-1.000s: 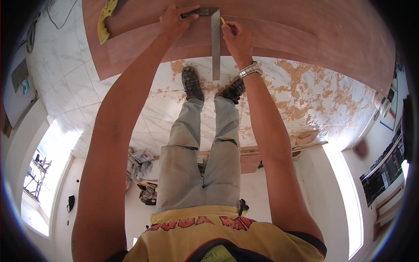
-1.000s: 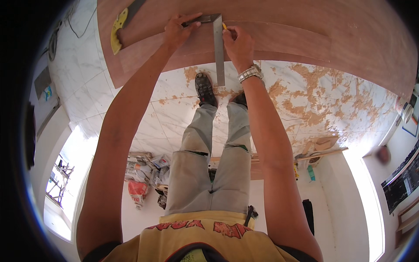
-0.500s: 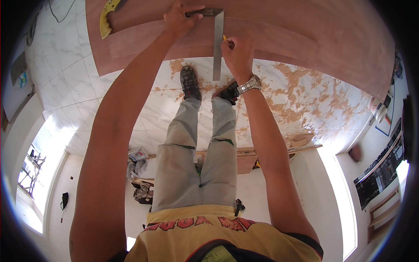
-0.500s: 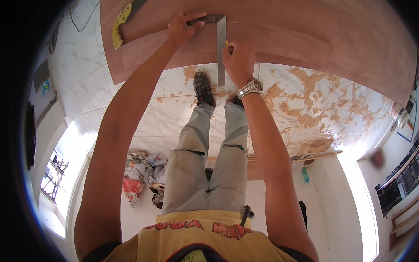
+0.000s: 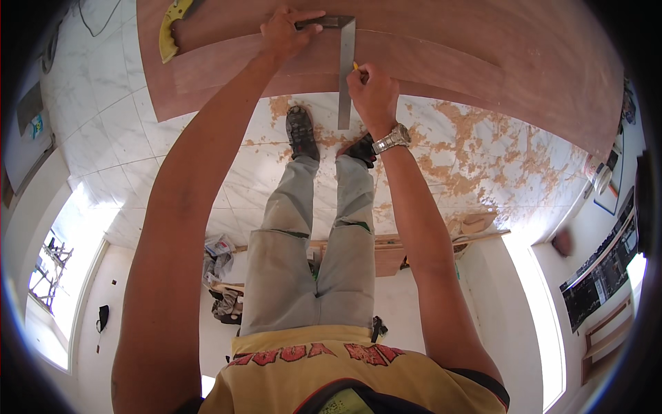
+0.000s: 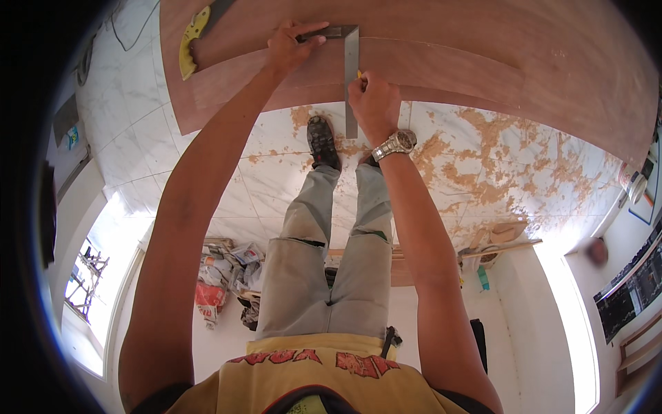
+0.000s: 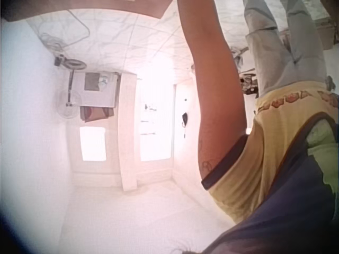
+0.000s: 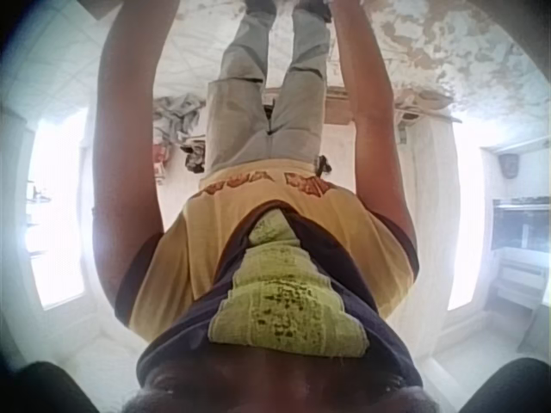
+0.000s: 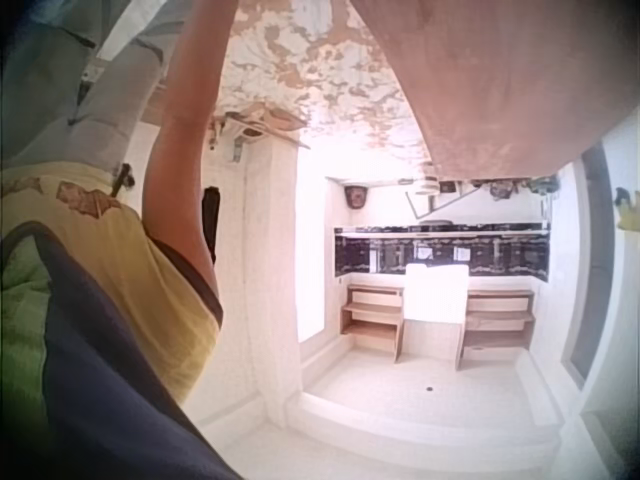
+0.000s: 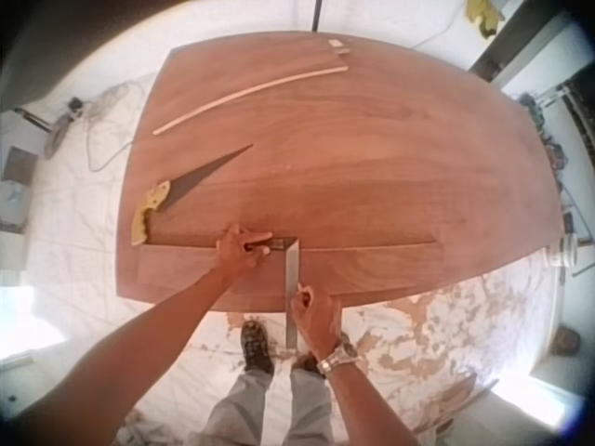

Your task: Measure, mark, and saw a piece of plywood for a cabinet installation.

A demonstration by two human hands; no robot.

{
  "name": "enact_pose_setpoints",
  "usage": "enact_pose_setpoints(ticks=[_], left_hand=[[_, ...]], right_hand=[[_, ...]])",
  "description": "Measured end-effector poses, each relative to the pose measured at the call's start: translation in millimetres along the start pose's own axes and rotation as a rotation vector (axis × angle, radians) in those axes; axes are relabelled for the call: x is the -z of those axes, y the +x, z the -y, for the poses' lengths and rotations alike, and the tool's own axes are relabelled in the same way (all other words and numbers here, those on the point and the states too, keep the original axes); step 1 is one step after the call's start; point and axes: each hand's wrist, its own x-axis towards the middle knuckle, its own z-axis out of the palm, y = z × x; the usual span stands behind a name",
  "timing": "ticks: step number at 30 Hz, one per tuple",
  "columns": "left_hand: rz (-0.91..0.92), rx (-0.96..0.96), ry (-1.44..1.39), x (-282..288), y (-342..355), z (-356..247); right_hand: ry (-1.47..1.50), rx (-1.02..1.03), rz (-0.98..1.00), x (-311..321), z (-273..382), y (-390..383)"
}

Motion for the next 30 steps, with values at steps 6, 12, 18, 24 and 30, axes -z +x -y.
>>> enact_pose_setpoints(ticks=[6,12,18,24,30], left_hand=[[-0.028,-0.049,0.084,1.5,0.2,3.5],[-0.001,-0.017,0.068,2.6,1.1,1.8],[0.069,0.084,-0.017,1.0,2.7,0.9],[-0.024,0.01,0.072,0.2,-0.8,4.3],[0.027,0.057,0.026,1.0,1.4,-8.8]], right_hand=[[0.115,-0.068,0.067,-4.7,-1.2,26.7],[-0.037,-0.01,0.021,-7.9,4.5,56.6],[0.0,-0.002,0.042,0.4,2.9,54.8],[-0.007,0.014,0.188,12.5,5.3,24.1],[-0.039,-0.017,0.194,16.2,5.2,18.3]])
